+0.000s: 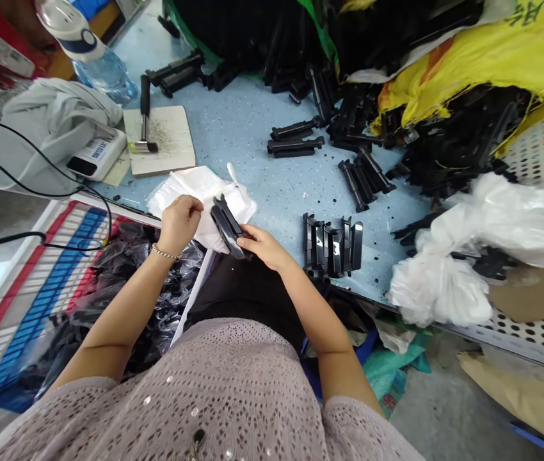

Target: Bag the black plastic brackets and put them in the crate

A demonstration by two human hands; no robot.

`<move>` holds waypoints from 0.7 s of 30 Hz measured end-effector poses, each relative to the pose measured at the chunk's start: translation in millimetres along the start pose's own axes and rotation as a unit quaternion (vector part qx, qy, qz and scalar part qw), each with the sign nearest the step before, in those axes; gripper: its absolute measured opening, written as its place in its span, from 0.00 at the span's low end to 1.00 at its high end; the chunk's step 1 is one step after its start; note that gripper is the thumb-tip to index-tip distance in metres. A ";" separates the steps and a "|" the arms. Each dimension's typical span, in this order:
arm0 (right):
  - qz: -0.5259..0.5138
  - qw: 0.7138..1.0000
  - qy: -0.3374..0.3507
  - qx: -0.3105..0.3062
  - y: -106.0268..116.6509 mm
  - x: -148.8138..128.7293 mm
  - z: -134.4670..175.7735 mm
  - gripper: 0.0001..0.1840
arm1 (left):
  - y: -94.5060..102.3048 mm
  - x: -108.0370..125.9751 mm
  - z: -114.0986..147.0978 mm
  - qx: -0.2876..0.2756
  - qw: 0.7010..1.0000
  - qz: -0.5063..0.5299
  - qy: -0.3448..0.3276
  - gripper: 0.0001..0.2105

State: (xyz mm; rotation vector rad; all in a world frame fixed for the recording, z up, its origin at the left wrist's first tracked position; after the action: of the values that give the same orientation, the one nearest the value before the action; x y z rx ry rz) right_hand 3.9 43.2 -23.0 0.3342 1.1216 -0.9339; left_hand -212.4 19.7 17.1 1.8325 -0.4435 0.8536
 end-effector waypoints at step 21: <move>-0.146 0.985 -0.086 0.033 -19.8 19.7 15.5 0.23 | 7.7 38.9 28.4 -0.023 0.990 -0.032 -0.137 0.24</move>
State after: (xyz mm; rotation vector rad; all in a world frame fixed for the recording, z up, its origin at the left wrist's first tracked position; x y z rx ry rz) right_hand 0.5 12.0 -29.4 0.1398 0.9969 -1.2380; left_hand -180.9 -6.1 43.9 1.9184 -0.5680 0.5452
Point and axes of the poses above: each hand's wrist, its own z-axis away from the middle knuckle, its own y-axis out of the back of the hand, x = y × z, the point moved 8 cm from there along -z, towards the middle knuckle, and after that the axes turned 3 degrees about x, right-handed, at the moved point
